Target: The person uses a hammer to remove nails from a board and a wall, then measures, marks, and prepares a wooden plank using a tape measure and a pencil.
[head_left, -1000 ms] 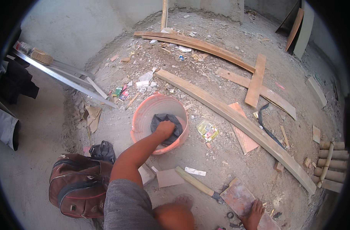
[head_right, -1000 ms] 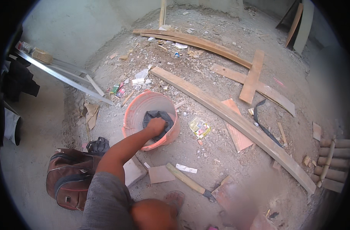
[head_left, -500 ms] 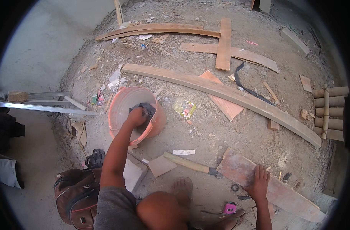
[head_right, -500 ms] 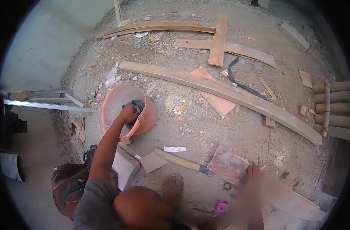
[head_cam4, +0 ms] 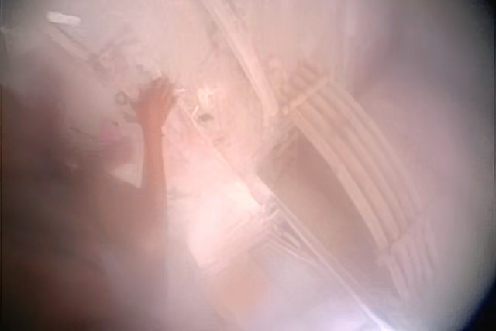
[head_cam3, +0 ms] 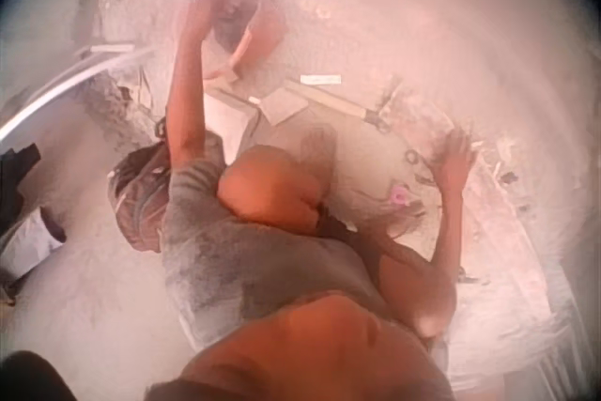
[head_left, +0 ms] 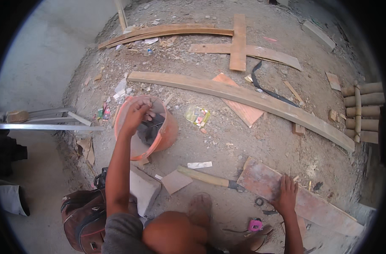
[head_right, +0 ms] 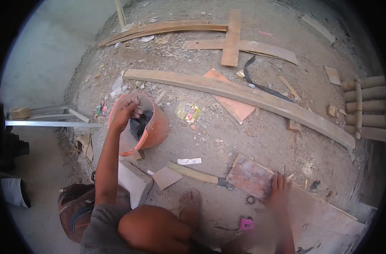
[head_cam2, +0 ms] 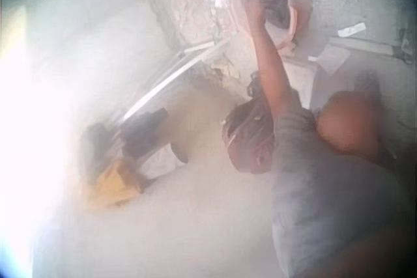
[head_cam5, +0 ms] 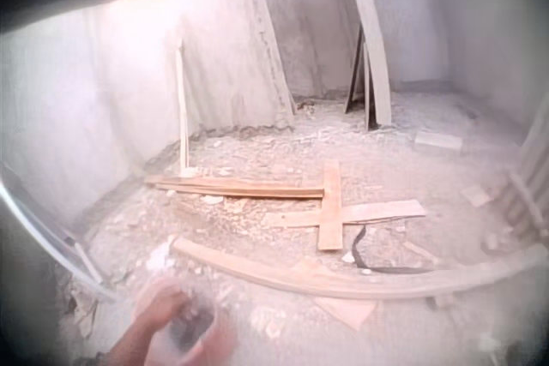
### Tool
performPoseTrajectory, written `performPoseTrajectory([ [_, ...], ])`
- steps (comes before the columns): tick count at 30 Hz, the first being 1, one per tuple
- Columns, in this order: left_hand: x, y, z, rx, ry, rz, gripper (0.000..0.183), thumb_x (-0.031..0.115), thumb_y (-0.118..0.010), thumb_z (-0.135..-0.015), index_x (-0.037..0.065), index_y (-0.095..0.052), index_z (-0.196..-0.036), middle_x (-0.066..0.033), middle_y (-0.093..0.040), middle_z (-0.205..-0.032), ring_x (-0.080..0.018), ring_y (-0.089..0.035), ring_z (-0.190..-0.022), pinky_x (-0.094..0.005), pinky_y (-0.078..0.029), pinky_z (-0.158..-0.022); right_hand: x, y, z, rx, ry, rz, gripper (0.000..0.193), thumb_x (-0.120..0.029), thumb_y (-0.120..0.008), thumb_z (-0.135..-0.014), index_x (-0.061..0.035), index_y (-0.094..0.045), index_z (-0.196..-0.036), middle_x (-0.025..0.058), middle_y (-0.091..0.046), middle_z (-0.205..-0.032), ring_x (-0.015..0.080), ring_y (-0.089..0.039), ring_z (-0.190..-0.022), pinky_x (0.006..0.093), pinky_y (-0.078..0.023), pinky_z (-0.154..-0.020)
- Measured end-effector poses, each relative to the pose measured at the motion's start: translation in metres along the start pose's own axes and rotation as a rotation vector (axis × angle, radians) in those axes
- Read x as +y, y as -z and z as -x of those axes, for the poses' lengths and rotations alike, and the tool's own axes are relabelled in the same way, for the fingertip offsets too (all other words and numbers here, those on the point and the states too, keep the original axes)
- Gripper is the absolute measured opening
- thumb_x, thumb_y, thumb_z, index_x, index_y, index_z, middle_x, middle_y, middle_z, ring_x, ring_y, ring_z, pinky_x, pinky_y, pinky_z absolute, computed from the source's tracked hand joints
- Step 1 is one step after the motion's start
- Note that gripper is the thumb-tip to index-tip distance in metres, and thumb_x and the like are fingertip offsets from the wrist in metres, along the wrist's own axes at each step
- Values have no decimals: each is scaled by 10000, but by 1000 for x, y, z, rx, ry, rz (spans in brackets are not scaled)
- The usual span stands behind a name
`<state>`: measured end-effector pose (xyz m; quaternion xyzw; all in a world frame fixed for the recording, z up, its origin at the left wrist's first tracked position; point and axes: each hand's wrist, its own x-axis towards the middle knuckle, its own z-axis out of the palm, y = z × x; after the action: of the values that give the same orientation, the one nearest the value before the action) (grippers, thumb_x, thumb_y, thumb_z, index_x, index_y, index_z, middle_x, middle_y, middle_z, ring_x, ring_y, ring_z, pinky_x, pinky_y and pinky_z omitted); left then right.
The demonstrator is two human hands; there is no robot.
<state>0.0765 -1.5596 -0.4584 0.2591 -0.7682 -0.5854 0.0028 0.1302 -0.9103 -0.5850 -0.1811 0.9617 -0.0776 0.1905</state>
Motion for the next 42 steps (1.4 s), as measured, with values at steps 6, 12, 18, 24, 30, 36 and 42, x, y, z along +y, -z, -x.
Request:
performPoseTrajectory([
  [6,47,-121,47,-206,-186,-74,122,156,-663,-977,36,-664,-1004,-17,-682,-882,-85,-634,-713,-251,-485,-602,-12,21,-7,-44,35,75,1188,-361,-934,-592,-20,-303,-1539,167,-370,-1545,370,-323,-1461,613,-203,-1209],
  [12,12,-284,48,-523,-252,-182,171,132,-711,-945,-22,-709,-1018,-46,-705,-809,-85,-636,-683,-264,-509,-623,-8,18,0,-13,41,47,1165,-379,-925,-613,-22,-313,-1539,160,-375,-1543,367,-329,-1457,609,-213,-1208],
  [18,-12,-339,37,-500,-491,-343,176,150,-712,-951,-3,-769,-1019,-63,-749,-909,-119,-664,-729,-272,-537,-663,-12,16,-3,-18,55,55,1168,-410,-914,-624,-20,-309,-1544,152,-370,-1549,365,-320,-1460,615,-219,-1200],
  [24,-22,-360,71,-559,-385,-342,157,108,-698,-932,-9,-725,-1033,-121,-748,-923,-188,-704,-796,-324,-550,-728,-1,10,5,-3,60,62,1175,-410,-912,-623,-15,-304,-1547,151,-354,-1566,361,-314,-1466,618,-219,-1196],
  [30,-63,-384,106,-721,-587,-251,129,84,-666,-955,-20,-678,-1030,-98,-726,-879,-124,-664,-786,-304,-538,-722,-11,19,-2,-26,52,66,1090,-361,-879,-666,-26,-325,-1542,156,-350,-1577,356,-307,-1474,611,-209,-1202],
  [36,-57,-390,84,-903,-386,-309,132,88,-670,-951,-15,-686,-1031,-83,-717,-876,-87,-606,-753,-288,-524,-705,-81,17,12,-28,456,-204,646,-174,-674,-818,-24,-514,-1425,157,-470,-1494,323,-535,-1254,524,-394,-1094],
  [42,-66,-389,84,-921,-333,-245,140,99,-671,-946,-4,-695,-1037,-66,-714,-873,-93,-612,-746,-281,-524,-708,-163,-56,-20,259,591,-97,495,-122,-584,-857,-8,-598,-1338,222,-596,-1260,269,-699,-859,360,-575,-616],
])
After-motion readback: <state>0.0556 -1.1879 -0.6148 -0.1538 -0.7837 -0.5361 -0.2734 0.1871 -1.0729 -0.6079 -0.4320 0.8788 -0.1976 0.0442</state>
